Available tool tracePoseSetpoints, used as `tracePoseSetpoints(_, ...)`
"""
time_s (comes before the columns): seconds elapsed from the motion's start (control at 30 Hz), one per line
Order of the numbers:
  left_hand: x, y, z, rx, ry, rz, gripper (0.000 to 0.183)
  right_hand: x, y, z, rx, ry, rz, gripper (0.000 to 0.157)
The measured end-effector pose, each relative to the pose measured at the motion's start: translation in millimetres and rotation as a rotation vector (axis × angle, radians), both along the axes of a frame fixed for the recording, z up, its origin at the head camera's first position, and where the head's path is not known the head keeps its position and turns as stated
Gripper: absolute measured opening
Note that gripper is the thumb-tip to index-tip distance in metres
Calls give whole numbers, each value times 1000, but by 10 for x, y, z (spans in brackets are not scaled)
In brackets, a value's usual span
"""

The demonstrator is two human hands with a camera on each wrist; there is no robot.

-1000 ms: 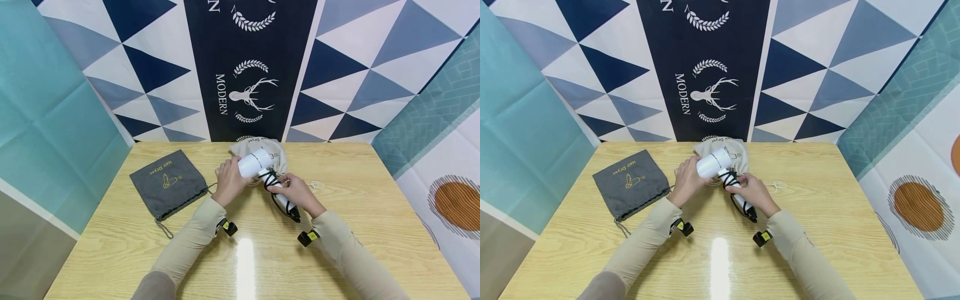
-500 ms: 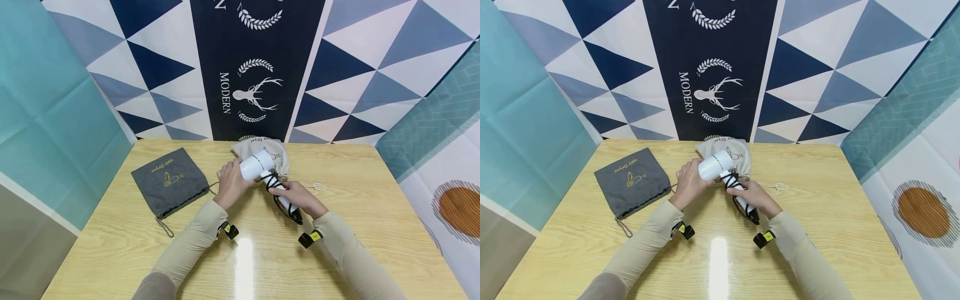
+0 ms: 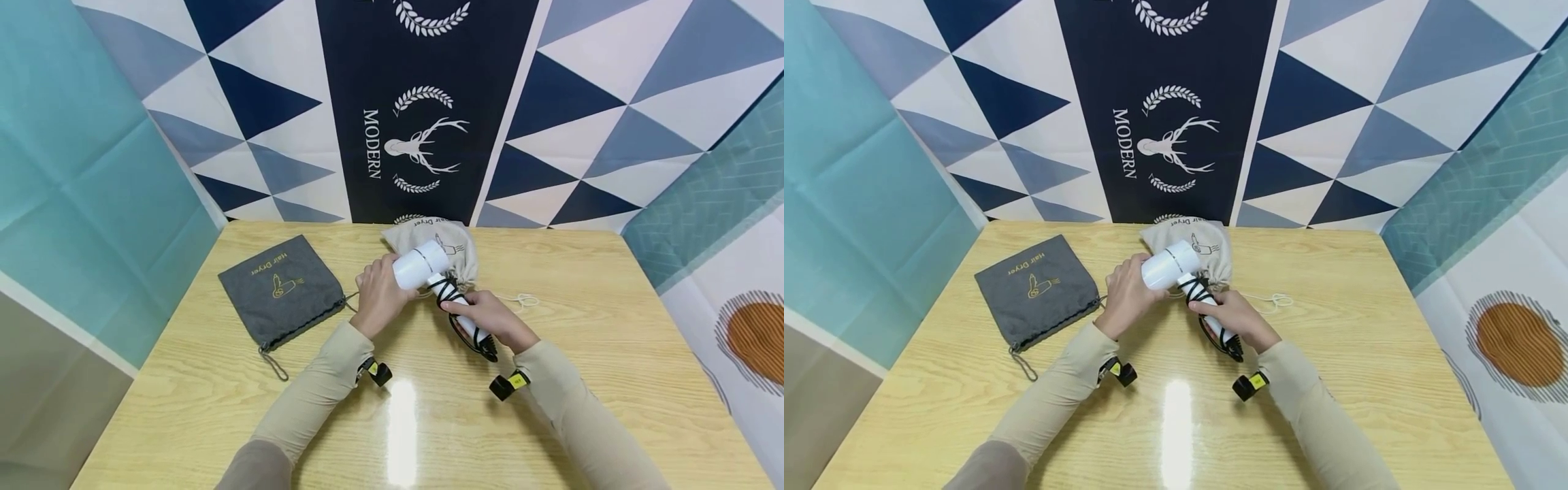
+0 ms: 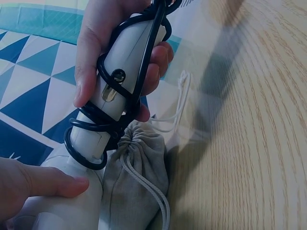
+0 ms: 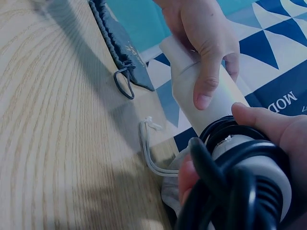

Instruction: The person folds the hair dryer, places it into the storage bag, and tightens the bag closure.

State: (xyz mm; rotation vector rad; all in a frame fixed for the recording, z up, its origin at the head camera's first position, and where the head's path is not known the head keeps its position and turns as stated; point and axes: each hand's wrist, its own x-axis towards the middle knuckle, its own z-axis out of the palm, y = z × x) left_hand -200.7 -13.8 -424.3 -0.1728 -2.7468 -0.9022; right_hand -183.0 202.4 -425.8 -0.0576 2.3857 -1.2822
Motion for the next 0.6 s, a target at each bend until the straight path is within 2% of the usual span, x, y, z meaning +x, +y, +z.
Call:
tracePoseSetpoints(0.33, 6, -2, 13, -30, -12, 5, 81, -4, 3, 10, -31, 11, -1, 40)
tracePoseSetpoints(0.5, 24, -9, 18, -53, -41, 3, 82, 14, -12, 12, -84, -10, -14, 38)
tracePoseSetpoints(0.6, 23, -25, 22, -73, -75, -3, 83, 16, -21, 21, -94, -21, -3, 44)
